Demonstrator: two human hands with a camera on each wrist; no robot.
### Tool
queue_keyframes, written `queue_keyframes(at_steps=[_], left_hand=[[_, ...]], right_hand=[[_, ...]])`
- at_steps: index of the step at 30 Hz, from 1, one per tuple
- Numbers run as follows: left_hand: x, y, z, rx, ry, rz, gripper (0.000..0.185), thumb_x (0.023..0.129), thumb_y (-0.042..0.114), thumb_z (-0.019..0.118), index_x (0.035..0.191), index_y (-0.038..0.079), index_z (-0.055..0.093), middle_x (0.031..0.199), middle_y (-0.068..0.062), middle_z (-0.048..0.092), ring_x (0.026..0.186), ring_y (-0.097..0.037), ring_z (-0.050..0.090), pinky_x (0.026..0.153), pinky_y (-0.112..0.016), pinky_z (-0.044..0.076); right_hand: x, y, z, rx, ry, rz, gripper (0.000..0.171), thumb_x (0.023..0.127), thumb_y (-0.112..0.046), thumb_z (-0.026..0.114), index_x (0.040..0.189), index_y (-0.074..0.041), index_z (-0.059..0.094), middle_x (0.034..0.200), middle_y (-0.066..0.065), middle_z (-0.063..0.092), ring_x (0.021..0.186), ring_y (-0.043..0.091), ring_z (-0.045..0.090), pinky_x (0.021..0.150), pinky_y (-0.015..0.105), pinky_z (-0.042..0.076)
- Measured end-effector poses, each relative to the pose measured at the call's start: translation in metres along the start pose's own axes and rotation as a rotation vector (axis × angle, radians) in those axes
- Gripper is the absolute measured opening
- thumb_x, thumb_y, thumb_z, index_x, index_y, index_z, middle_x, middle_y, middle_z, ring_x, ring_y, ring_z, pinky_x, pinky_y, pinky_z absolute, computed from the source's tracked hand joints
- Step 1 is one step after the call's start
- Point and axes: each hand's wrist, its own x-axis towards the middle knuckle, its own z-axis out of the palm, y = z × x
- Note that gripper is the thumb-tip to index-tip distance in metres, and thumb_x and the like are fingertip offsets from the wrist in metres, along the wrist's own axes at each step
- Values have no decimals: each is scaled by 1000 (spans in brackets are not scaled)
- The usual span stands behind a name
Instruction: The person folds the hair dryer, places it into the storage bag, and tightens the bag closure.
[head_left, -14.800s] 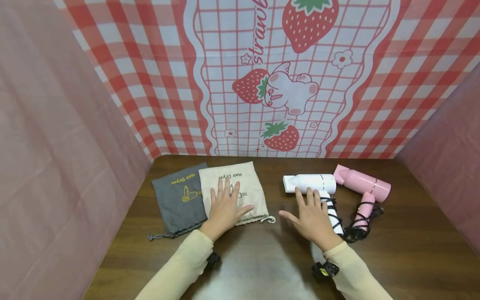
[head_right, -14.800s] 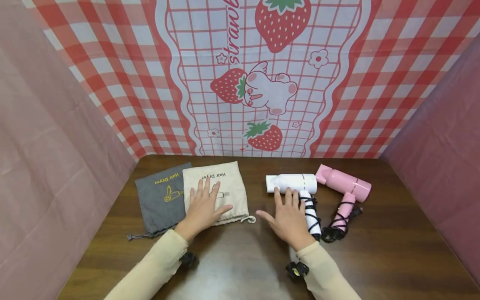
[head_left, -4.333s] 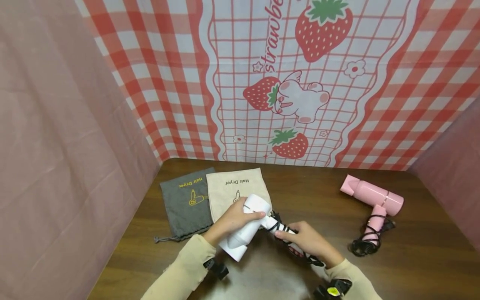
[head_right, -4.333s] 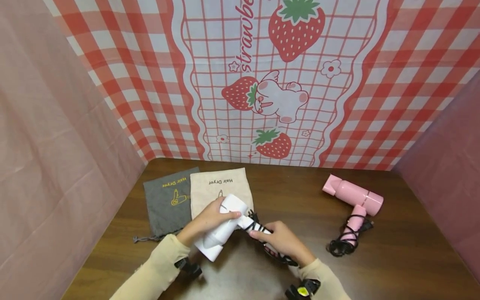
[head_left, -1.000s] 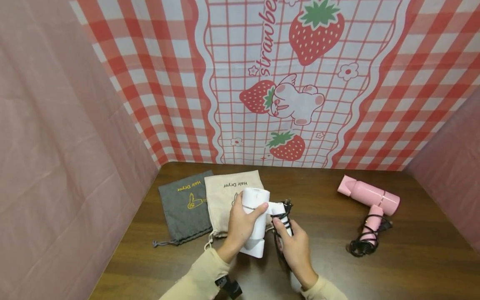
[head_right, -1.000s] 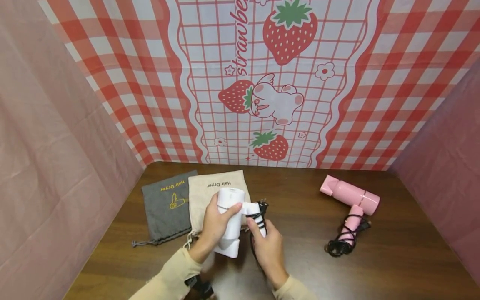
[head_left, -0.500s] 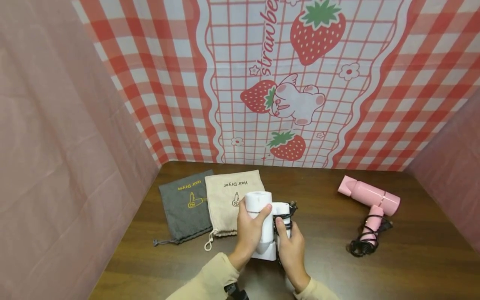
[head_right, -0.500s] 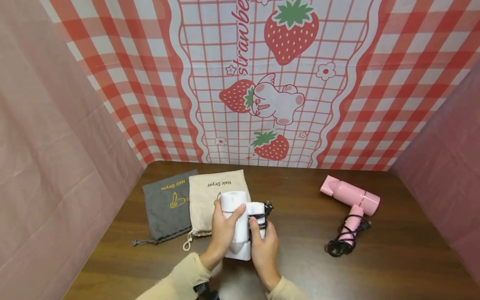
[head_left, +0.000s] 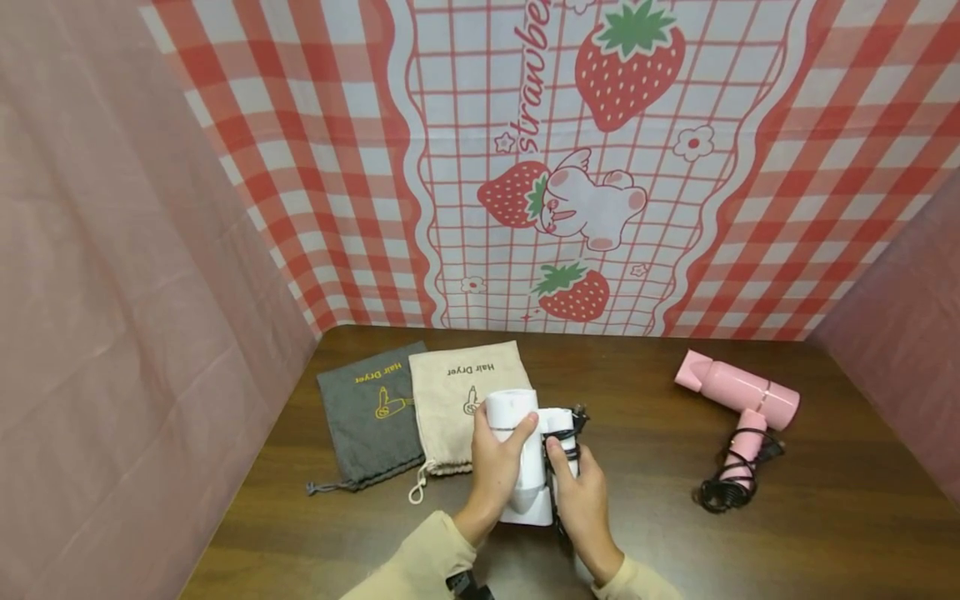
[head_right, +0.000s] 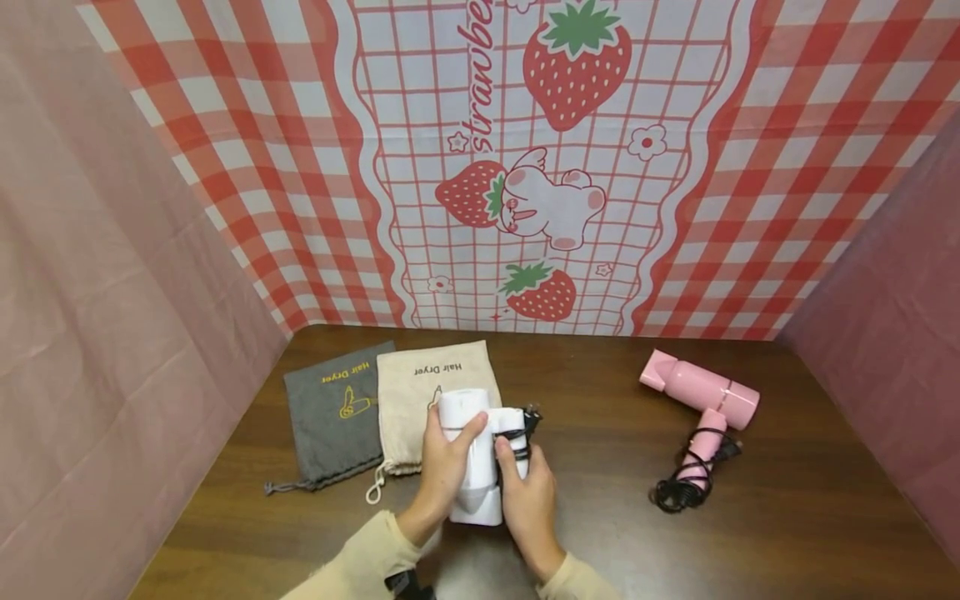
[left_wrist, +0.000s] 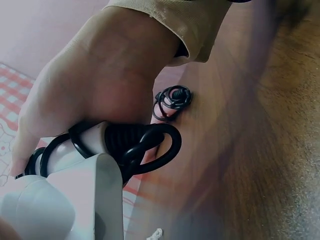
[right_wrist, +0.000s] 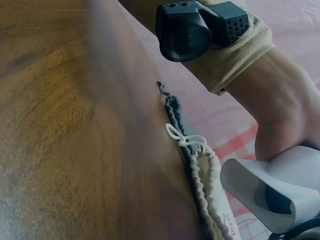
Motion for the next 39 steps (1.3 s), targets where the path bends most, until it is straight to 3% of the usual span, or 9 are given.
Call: queue_keyframes(at_steps=[9, 19, 28, 39], left_hand=[[2, -3, -1, 5, -5, -39, 67, 84, 34, 74, 135, 6, 42, 113, -13, 62, 95, -19, 61, 86, -34, 49], [3, 6, -3, -53, -31, -9, 73, 78, 23, 79, 136, 2, 38, 114, -16, 60, 95, -20, 59, 85, -33, 48], [7, 8, -8, -113, -21, -34, 67, 79, 20, 79, 132, 2, 42, 113, -16, 59, 92, -19, 59, 83, -32, 49], [9, 7, -8, -173, 3, -89, 68, 81, 19, 77, 134, 1, 39, 114, -17, 57, 91, -20, 59, 80, -31, 50]], right_hand=[[7, 2, -4, -16, -86, 19, 34, 97, -28, 59, 101, 5, 61, 76, 9, 60, 67, 12, 51, 59, 25, 44], [16, -1, -9, -15, -133, 7, 33, 97, -29, 58, 96, 3, 60, 74, 9, 58, 65, 12, 52, 57, 25, 45], [22, -3, -19, -60, -310, -28, 33, 93, -30, 64, 109, -2, 60, 87, 12, 67, 73, 13, 60, 62, 26, 50], [25, 0, -26, -83, -372, -37, 31, 92, -29, 66, 111, -5, 61, 91, 10, 67, 77, 12, 59, 67, 26, 50]])
